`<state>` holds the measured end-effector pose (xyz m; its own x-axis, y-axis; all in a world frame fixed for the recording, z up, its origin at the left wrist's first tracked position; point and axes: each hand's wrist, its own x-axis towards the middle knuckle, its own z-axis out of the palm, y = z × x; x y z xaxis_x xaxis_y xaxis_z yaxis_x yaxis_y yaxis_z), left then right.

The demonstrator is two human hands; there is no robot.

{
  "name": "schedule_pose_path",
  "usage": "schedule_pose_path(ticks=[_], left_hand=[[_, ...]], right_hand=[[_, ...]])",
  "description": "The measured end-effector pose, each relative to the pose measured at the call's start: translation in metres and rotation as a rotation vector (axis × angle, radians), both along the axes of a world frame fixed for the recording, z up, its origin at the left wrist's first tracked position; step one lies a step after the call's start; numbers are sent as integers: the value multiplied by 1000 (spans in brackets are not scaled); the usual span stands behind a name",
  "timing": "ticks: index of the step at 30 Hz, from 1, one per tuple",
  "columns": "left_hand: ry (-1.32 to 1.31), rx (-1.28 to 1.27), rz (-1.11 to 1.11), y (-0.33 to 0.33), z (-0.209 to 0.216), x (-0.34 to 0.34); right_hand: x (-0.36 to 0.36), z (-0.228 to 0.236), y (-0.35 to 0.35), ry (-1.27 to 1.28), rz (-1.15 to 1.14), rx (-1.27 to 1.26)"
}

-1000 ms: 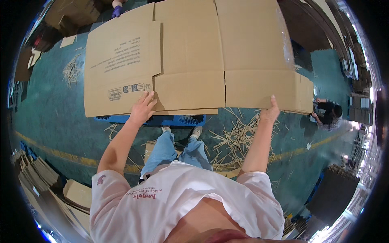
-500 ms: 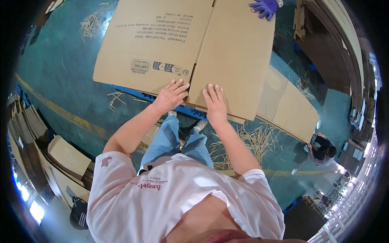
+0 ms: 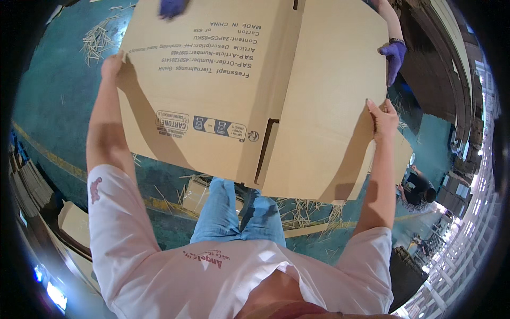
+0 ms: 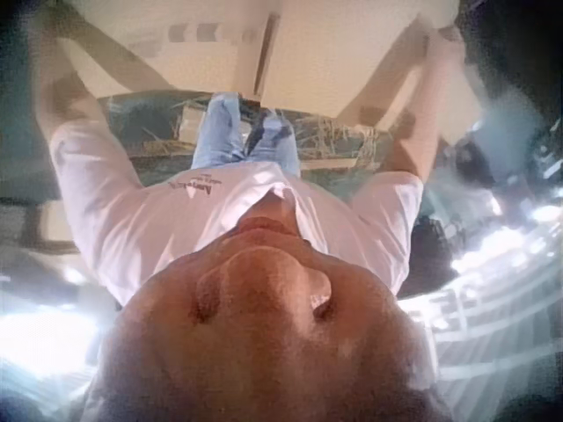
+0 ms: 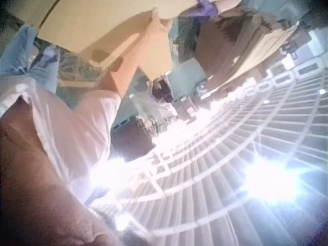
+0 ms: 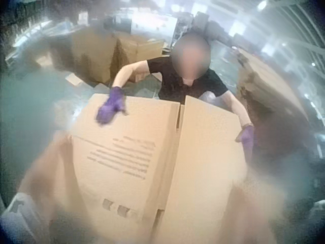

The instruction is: The person sits on the floor and repeatedly picks up flat cardboard sheets from a stack, then places them onto a separate pile. The person handles the cardboard by hand without using any tools.

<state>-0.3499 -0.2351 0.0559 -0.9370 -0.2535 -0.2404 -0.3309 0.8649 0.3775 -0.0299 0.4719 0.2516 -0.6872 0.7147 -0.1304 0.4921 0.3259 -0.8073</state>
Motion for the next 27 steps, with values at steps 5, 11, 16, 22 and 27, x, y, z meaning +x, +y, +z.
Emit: schedule_pose_path(ticks=[5, 11, 16, 22, 27], left_hand=[[-180, 535, 354, -43, -4, -30], [-182, 697, 431, 19, 68, 6], [-61, -59, 172, -35, -7, -21], [-63, -202, 210, 14, 26, -1], [138, -564, 3, 56, 35, 32]], right_hand=[[-27, 18, 18, -259, 7, -446], [-13, 6, -5, -86, -12, -352], [-23, 7, -25, -24, -47, -239], [-14, 1, -22, -59, -76, -207], [-12, -3, -12, -87, -57, -214]])
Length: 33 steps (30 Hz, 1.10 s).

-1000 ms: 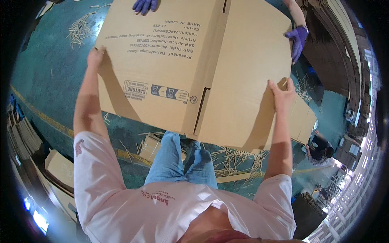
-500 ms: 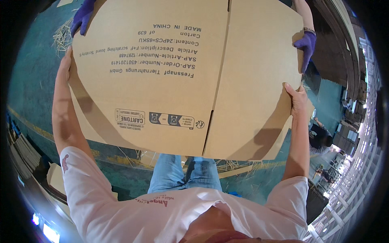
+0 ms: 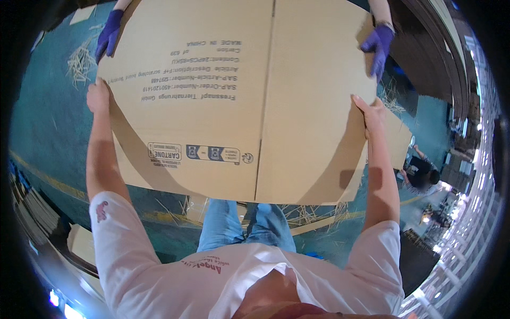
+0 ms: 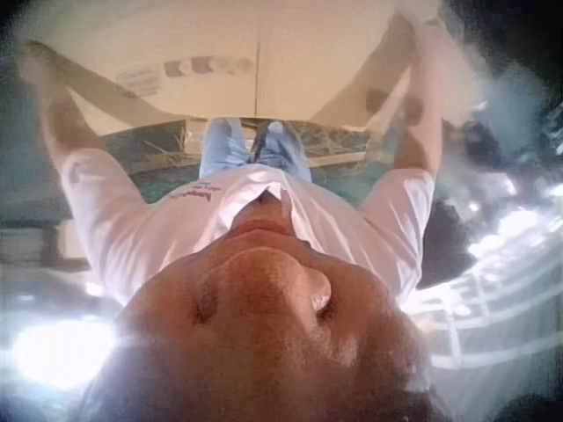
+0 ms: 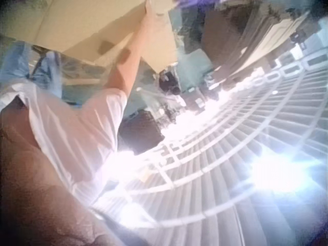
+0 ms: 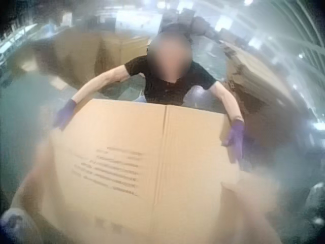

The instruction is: The person sits on the floor and repeatedly picks up flat cardboard sheets from a stack, then places them onto a separate pile. The person handles the cardboard by hand without using any tools.

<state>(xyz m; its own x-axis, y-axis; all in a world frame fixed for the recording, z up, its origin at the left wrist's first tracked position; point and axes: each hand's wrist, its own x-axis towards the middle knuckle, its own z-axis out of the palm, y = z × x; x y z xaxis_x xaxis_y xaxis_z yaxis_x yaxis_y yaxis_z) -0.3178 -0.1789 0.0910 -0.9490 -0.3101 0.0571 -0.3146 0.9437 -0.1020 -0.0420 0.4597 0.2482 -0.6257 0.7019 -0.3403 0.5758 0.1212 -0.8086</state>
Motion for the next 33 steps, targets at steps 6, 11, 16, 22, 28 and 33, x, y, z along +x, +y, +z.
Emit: schedule_pose_path(ticks=[6, 11, 16, 22, 28, 33], left_hand=[[363, 577, -403, 85, 12, 107], [246, 950, -443, 224, 111, 282], [591, 588, -1087, 377, 188, 439], [-901, 1157, -679, 575, 39, 593], [-1090, 945, -366, 696, -311, 642], [-1088, 1003, 96, 770, -457, 614]], right_hand=[[7, 2, 10, -168, 125, 430], [22, -18, 21, 116, 349, 237], [127, -72, 58, 645, 116, -200], [422, -249, 87, 70, 103, 43], [624, -301, 82, -470, 291, -25], [616, -314, 101, -550, 310, -95]])
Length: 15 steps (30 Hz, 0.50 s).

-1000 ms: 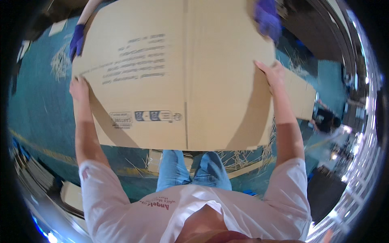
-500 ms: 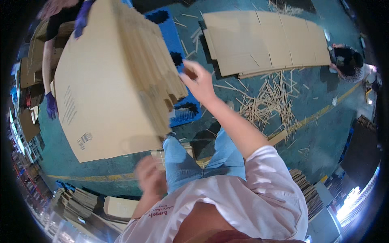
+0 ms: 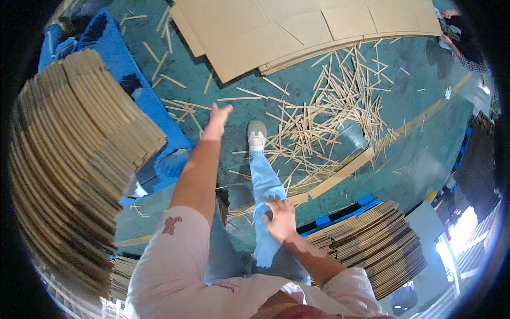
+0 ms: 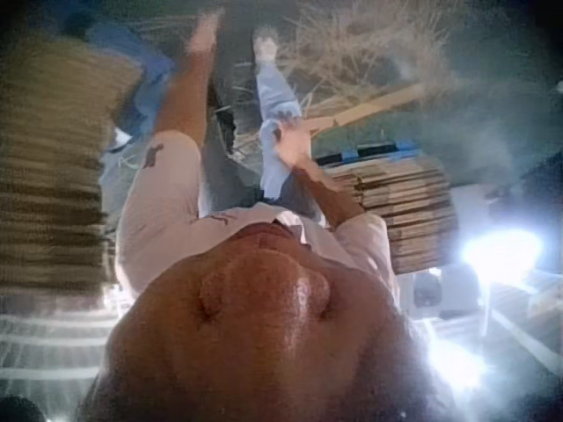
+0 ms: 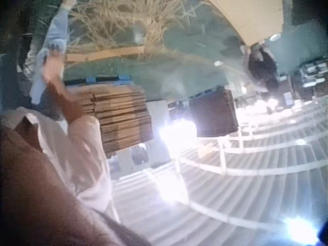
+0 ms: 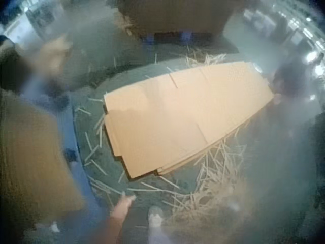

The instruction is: The person sits on the floor and repeatedly picks up flat cardboard sheets from a stack, then places them onto a separate pile. The person handles the cardboard by hand without using any tools.

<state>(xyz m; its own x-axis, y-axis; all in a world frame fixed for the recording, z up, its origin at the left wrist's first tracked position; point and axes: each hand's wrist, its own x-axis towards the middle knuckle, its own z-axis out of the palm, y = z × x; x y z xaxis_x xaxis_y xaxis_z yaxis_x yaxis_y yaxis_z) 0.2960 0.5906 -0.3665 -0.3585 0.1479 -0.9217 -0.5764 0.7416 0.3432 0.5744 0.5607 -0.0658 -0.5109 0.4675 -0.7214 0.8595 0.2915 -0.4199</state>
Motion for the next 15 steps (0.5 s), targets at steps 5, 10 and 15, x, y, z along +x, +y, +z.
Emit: schedule_pose_path(ticks=[5, 10, 15], left_hand=[[-51, 99, 217, 90, -39, -24], [-10, 201, 332, 86, -48, -51], [197, 392, 54, 78, 84, -34]], right_hand=[[9, -13, 4, 10, -151, -28], [7, -8, 5, -3, -124, -43], [-1, 1, -16, -78, -46, -16]])
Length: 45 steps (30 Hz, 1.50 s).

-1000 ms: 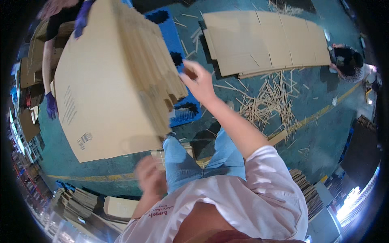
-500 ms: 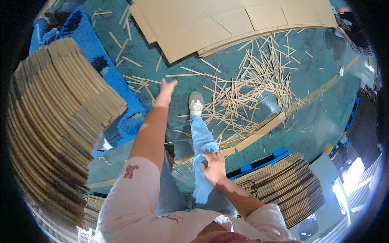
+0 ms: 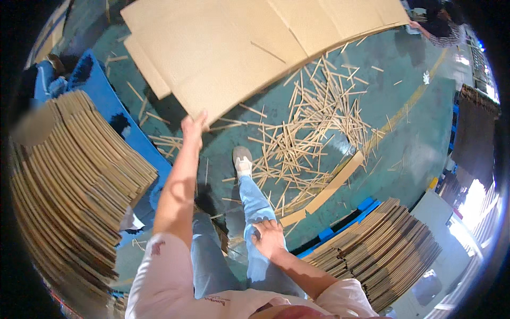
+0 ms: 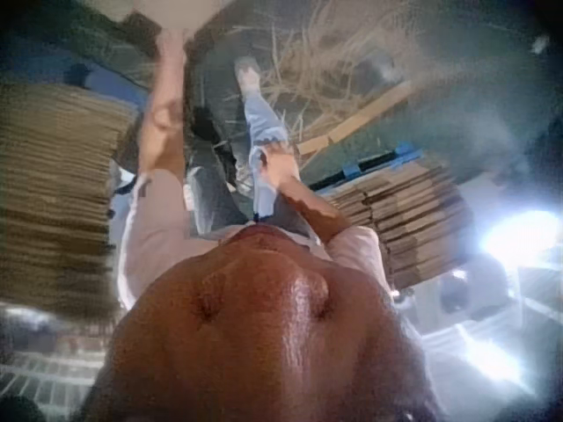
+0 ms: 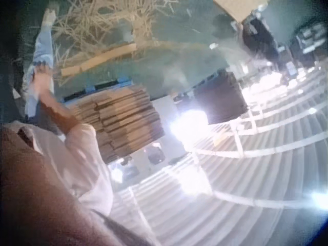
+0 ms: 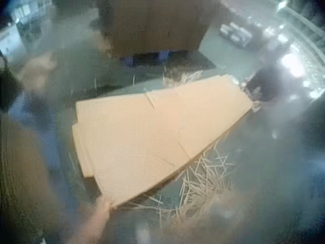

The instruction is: The person sits on the floor and repeatedly picks up flat cardboard sheets from a stack, then places them onto a separate pile. The person handles the cardboard by hand without using any tools.

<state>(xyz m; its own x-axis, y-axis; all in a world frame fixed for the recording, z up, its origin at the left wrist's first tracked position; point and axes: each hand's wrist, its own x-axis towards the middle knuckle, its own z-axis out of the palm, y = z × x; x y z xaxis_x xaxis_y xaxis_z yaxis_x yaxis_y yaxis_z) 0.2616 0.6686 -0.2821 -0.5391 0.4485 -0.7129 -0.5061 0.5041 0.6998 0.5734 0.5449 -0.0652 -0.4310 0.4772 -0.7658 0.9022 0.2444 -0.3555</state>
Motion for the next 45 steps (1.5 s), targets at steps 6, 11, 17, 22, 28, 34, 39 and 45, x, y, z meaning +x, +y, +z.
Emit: schedule_pose_path(ticks=[6, 11, 17, 22, 28, 34, 39, 45], left_hand=[[476, -121, -396, -112, 262, 58], [306, 164, -301, -228, 434, 73], [340, 627, -679, -264, 569, 22], [594, 154, -964, -317, 462, 44], [801, 336, -501, -338, 416, 94], [956, 140, -663, -310, 455, 63], [912, 666, -305, -280, 464, 114], [297, 631, -316, -278, 552, 162]], right_hand=[[-18, 15, -36, 173, -312, 352], [-95, 122, 18, 499, -330, 793], [-128, 242, -12, 1089, -642, 619], [-114, 413, 6, 945, -1022, 605], [-56, 492, 6, 1467, -1341, 254], [-3, 477, -31, 1536, -1434, 18], [30, 425, -31, 1662, -1469, -270], [48, 291, -79, 357, -1605, -573]])
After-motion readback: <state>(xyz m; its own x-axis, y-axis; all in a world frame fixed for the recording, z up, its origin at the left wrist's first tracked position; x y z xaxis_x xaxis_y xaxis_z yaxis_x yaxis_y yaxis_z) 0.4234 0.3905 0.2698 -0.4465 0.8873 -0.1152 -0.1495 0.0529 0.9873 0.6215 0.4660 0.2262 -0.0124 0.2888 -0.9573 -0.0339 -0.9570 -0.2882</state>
